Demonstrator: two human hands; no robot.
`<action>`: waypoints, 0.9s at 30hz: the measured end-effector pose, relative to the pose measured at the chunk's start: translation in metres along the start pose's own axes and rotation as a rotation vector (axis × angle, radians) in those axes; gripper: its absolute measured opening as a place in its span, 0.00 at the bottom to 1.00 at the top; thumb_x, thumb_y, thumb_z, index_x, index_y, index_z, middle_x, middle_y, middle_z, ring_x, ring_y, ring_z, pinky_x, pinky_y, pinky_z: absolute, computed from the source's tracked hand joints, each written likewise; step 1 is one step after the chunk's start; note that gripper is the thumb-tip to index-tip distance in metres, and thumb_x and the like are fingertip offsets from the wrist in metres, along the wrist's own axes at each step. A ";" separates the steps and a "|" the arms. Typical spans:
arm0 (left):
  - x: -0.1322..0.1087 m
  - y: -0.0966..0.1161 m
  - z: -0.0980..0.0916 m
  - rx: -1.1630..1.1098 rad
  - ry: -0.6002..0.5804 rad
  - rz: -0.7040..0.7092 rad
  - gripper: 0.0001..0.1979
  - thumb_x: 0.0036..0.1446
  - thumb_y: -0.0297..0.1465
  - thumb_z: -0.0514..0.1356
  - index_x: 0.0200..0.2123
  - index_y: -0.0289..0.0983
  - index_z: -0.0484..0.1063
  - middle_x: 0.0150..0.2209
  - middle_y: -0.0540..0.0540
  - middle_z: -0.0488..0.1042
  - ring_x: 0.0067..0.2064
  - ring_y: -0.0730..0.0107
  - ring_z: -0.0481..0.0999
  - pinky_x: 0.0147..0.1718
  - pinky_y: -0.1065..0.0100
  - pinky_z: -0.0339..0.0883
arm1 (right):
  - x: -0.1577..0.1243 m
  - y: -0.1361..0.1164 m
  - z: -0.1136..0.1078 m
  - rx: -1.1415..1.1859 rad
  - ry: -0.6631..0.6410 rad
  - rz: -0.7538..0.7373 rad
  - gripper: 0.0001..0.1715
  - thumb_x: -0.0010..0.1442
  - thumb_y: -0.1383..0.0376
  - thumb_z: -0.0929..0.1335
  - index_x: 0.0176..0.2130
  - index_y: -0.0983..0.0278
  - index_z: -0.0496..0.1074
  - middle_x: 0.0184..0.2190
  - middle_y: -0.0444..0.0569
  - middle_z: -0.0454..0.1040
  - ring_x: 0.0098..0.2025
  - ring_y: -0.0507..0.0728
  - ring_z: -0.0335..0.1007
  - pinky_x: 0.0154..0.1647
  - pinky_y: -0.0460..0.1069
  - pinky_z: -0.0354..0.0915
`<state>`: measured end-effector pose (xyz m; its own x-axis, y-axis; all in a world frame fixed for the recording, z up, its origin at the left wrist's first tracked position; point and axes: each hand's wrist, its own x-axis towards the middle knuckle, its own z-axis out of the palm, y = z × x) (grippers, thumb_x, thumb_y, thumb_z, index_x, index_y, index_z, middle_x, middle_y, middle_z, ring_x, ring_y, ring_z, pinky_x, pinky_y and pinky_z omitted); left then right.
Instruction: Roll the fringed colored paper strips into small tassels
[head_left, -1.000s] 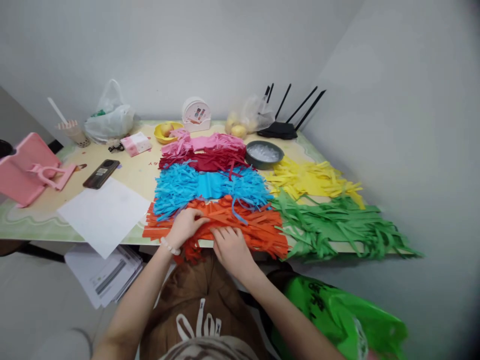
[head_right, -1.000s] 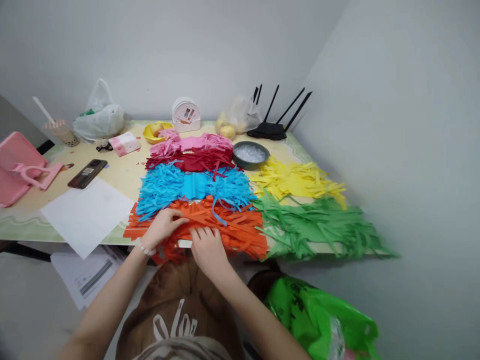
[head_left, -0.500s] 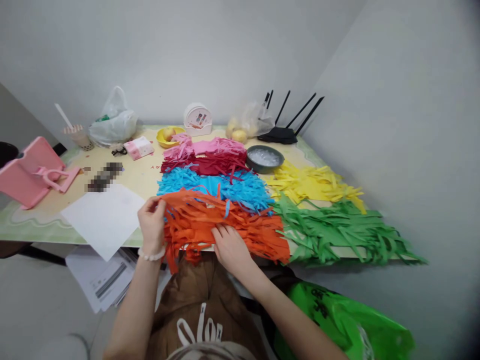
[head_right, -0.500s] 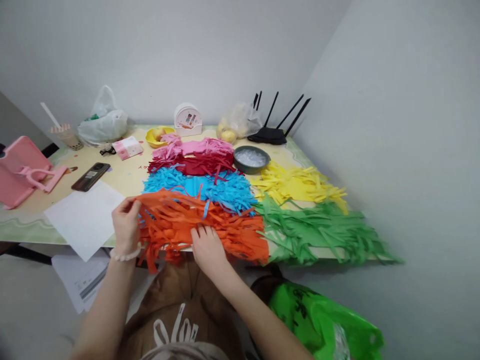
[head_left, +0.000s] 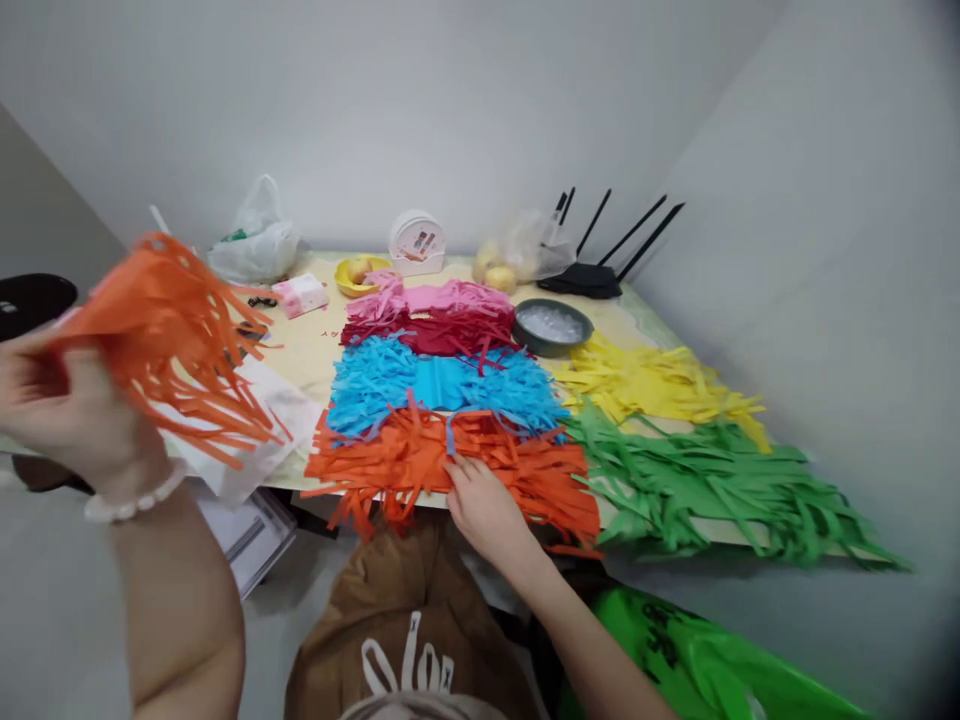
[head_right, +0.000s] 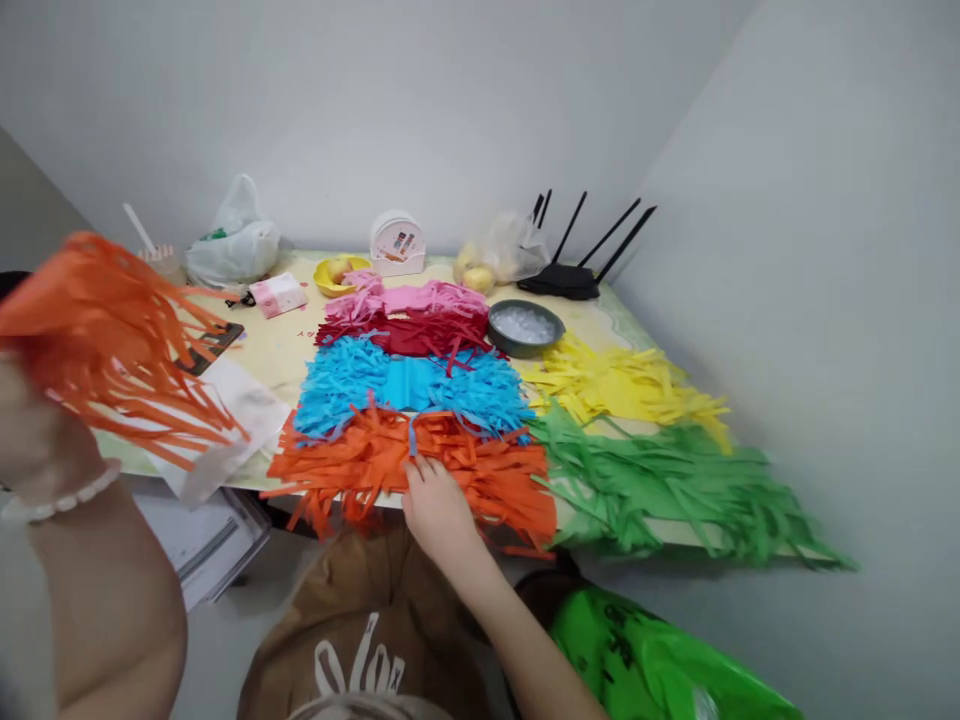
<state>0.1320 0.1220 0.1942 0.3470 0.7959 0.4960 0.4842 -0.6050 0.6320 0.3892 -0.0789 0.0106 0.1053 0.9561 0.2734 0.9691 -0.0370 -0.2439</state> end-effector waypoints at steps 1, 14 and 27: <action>-0.006 0.008 0.004 0.044 -0.043 0.034 0.07 0.62 0.33 0.56 0.32 0.38 0.69 0.26 0.51 0.74 0.34 0.67 0.77 0.35 0.69 0.69 | 0.000 -0.004 -0.013 0.037 0.036 -0.009 0.13 0.62 0.73 0.64 0.45 0.68 0.75 0.45 0.59 0.80 0.47 0.62 0.76 0.51 0.56 0.71; -0.075 0.063 0.077 0.212 -0.432 0.257 0.09 0.65 0.31 0.52 0.38 0.39 0.72 0.32 0.48 0.79 0.32 0.66 0.77 0.31 0.69 0.65 | 0.064 -0.027 -0.093 0.396 0.095 -0.182 0.27 0.52 0.77 0.62 0.49 0.65 0.74 0.46 0.55 0.79 0.49 0.63 0.75 0.53 0.58 0.70; -0.048 0.045 0.079 -0.314 -0.523 0.022 0.12 0.61 0.38 0.57 0.29 0.36 0.67 0.28 0.50 0.69 0.31 0.71 0.67 0.30 0.72 0.63 | 0.069 0.000 -0.149 0.645 -0.061 -0.157 0.07 0.58 0.70 0.64 0.33 0.63 0.72 0.28 0.43 0.77 0.30 0.53 0.72 0.31 0.45 0.63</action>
<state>0.2003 0.0581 0.1522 0.7412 0.6398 0.2032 0.2399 -0.5352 0.8099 0.4293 -0.0562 0.1681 -0.0573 0.9513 0.3030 0.6420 0.2676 -0.7185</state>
